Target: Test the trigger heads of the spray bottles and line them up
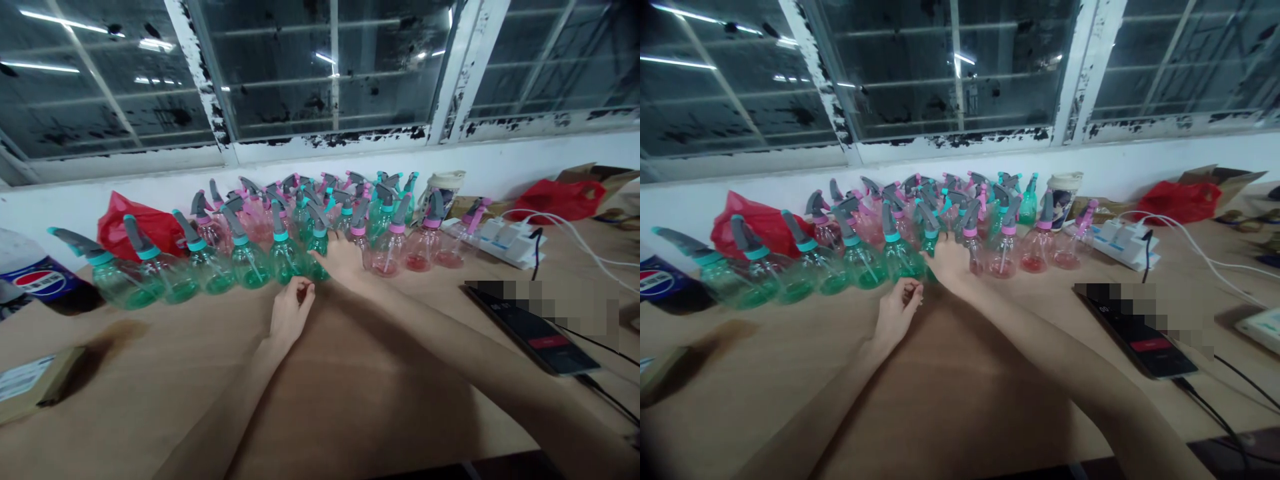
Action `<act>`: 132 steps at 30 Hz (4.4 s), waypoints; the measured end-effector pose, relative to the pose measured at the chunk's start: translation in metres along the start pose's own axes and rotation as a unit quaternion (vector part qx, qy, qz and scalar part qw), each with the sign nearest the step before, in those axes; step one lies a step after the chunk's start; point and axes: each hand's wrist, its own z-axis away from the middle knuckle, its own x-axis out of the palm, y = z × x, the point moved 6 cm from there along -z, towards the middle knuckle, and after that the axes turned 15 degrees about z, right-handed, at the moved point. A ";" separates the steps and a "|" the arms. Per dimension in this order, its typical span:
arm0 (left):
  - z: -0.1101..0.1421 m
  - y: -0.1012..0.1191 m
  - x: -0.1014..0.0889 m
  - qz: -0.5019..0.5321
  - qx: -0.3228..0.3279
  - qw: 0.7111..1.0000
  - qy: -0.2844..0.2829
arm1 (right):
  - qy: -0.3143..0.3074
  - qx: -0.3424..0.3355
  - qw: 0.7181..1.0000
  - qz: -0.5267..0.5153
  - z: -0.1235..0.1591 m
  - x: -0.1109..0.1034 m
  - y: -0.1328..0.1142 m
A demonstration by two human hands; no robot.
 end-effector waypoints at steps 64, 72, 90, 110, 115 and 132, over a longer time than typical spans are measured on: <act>0.050 0.061 0.061 0.124 0.002 0.952 -0.279 | 0.001 -0.140 0.865 -0.481 0.100 -0.075 0.050; 0.022 0.047 0.030 0.062 0.075 0.971 -0.220 | 0.002 -0.174 0.868 -0.464 0.084 -0.060 0.051; 0.017 0.030 0.020 0.062 0.024 0.991 -0.112 | -0.059 -0.147 0.854 -0.496 0.082 -0.043 0.050; 0.017 0.019 0.034 -0.131 0.038 0.978 -0.155 | -0.046 -0.160 0.845 -0.508 0.082 -0.048 0.046; 0.019 0.019 0.035 -0.144 0.041 0.976 -0.160 | -0.062 -0.167 0.838 -0.515 0.083 -0.048 0.043; 0.022 0.020 0.038 -0.160 0.036 0.970 -0.179 | -0.045 -0.155 0.864 -0.477 0.081 -0.050 0.047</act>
